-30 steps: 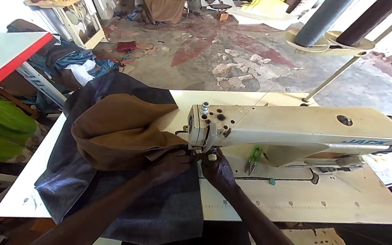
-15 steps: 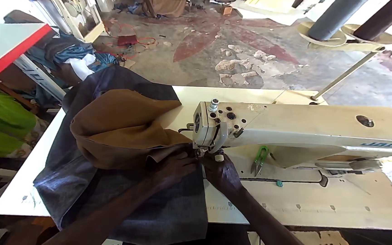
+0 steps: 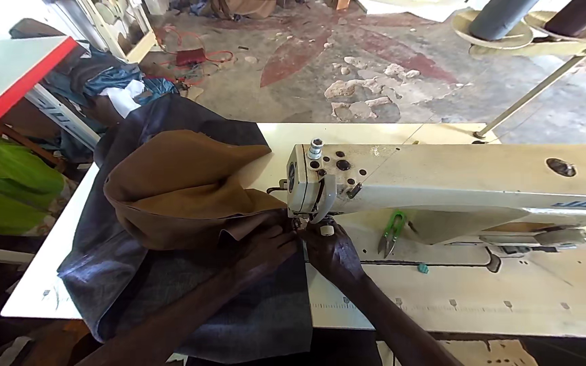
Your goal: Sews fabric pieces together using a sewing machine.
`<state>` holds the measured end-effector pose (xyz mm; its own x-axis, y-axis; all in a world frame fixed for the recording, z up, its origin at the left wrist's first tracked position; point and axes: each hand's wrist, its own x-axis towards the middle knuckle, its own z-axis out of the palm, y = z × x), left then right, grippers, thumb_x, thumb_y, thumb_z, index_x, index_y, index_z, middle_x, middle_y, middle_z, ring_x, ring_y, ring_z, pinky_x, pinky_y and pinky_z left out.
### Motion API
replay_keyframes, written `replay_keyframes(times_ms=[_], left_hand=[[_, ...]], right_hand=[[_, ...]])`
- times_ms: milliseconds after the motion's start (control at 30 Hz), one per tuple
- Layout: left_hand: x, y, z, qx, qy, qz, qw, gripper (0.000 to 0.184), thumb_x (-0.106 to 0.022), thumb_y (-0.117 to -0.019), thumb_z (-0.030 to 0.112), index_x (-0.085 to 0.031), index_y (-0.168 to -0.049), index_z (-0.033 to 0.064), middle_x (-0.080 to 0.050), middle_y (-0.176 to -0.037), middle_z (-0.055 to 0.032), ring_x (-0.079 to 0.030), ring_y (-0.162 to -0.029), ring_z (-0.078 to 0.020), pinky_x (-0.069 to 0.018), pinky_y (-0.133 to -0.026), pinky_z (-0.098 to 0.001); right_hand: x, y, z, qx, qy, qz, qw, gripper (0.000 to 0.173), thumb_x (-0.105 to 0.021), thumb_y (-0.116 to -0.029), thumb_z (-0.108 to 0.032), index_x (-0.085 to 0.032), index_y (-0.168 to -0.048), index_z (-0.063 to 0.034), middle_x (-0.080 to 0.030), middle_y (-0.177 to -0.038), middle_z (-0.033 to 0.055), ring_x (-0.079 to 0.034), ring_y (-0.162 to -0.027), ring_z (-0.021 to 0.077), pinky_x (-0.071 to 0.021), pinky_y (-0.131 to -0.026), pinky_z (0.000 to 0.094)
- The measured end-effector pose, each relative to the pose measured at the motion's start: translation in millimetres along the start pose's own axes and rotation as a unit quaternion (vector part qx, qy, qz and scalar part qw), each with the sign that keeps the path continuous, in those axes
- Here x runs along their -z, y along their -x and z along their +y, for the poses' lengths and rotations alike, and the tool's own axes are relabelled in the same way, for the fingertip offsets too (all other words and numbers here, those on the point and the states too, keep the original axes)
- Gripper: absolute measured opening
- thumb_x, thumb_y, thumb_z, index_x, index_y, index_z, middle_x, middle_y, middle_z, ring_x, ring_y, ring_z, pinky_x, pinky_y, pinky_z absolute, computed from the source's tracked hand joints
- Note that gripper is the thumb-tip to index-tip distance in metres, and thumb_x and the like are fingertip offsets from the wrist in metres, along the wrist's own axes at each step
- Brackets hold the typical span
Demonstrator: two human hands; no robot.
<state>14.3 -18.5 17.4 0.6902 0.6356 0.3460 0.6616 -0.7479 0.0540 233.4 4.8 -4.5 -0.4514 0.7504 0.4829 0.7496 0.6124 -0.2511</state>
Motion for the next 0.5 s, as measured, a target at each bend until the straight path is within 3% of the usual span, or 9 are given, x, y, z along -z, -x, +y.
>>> replay_keyframes(times_ms=[500], left_hand=[[-9.9, -2.2, 7.1, 0.027, -0.001, 0.019, 0.999, 0.023, -0.056, -0.0999, 0.006, -0.073, -0.114, 0.0122, -0.069, -0.128, -0.0022, -0.067, -0.101, -0.0200, -0.0561, -0.085, -0.0320]], right_hand=[[0.0, 0.0, -0.3, -0.009, 0.005, -0.006, 1.000, 0.024, -0.060, -0.0922, -0.013, -0.079, -0.106, -0.0166, -0.070, -0.100, 0.0084, -0.066, -0.096, 0.0276, -0.0546, -0.074, 0.0421]])
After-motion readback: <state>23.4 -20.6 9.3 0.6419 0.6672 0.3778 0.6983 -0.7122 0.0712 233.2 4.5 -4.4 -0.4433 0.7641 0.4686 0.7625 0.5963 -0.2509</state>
